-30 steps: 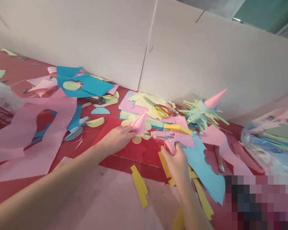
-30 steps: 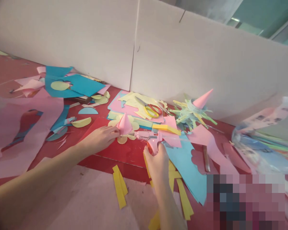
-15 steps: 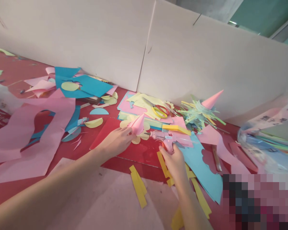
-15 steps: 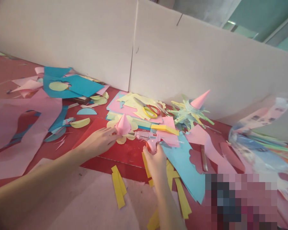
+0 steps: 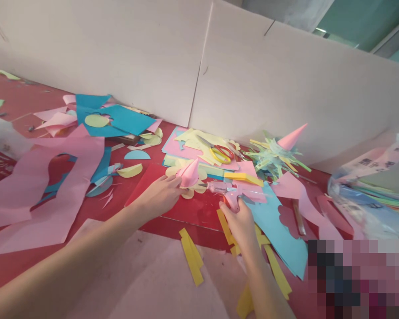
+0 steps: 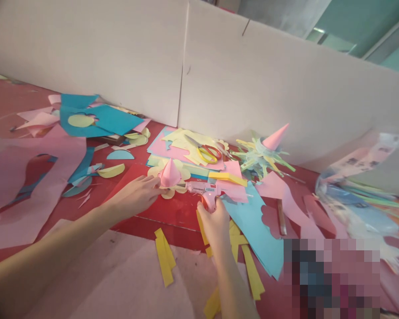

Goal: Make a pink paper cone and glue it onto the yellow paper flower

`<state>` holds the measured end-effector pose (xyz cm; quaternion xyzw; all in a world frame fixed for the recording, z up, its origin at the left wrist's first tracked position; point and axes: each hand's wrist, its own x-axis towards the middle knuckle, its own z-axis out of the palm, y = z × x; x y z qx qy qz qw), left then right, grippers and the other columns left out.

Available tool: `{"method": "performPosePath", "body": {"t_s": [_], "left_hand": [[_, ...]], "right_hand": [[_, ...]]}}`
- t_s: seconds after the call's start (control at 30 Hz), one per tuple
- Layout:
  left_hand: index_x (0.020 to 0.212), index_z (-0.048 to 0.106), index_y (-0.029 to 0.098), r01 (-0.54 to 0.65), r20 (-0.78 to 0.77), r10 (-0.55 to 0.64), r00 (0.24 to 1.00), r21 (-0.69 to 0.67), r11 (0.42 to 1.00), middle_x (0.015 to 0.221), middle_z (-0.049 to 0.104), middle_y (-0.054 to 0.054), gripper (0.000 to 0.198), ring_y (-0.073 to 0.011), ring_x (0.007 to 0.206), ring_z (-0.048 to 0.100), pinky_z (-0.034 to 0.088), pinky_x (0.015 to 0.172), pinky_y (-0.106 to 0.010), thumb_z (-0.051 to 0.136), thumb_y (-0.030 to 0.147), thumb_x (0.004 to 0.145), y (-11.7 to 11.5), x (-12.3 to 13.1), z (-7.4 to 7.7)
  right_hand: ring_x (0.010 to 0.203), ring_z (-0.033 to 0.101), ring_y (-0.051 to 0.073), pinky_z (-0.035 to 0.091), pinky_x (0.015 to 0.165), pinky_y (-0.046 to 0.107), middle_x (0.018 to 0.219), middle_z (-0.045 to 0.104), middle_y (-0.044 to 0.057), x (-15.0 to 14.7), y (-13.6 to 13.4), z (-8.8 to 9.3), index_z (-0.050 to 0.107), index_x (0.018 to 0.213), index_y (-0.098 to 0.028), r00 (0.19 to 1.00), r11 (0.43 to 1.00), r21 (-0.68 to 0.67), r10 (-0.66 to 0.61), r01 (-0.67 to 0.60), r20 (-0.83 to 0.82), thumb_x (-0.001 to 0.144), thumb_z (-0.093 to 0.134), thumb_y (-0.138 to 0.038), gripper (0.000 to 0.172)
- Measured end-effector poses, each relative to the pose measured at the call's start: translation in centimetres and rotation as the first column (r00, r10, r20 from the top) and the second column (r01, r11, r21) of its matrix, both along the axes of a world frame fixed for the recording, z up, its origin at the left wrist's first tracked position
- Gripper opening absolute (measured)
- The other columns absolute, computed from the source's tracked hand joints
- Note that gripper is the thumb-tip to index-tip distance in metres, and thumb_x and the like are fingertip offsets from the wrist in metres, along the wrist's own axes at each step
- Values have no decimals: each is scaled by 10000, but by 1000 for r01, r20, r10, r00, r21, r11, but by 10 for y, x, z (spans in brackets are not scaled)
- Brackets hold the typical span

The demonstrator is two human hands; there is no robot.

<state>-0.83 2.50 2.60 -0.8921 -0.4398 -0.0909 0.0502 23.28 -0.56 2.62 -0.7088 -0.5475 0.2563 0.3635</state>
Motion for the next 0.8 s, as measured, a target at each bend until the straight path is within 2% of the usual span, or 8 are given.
{"method": "performPosePath", "body": {"t_s": [0.27, 0.4, 0.53, 0.8], "left_hand": [[886, 686, 196, -19, 52, 18, 998, 12, 1000, 864, 581, -53, 261, -154, 788, 545, 418, 683, -283, 440, 108, 882, -2, 3, -2], [881, 671, 187, -33, 111, 31, 993, 15, 999, 853, 580, -45, 199, -153, 778, 560, 438, 683, -279, 495, 275, 906, -3, 7, -3], [890, 653, 171, -39, 114, 36, 993, 23, 999, 905, 591, -49, 264, -163, 789, 575, 444, 683, -291, 546, 413, 886, -1, 8, -5], [892, 654, 194, 32, 150, -50, 987, 121, 992, 938, 619, -47, 195, -146, 806, 582, 426, 729, -293, 475, 256, 938, -1, 6, -9]], "right_hand": [[550, 497, 158, 378, 539, 260, 581, 507, -30, 1, 2, -3, 584, 853, -195, 1000, 1000, -21, 1, -1, -8, 701, 585, -468, 313], [554, 498, 164, 374, 528, 264, 585, 510, -22, 2, 3, -5, 601, 854, -188, 999, 1000, -12, -25, 25, 26, 681, 592, -486, 345], [556, 501, 167, 373, 525, 263, 575, 507, -21, 2, 3, -8, 603, 849, -189, 998, 1000, -11, -29, 29, 48, 682, 583, -503, 356], [562, 506, 170, 377, 530, 265, 576, 507, -20, 2, 3, -7, 599, 842, -189, 998, 999, -18, -36, 38, 60, 679, 581, -504, 355]]}}
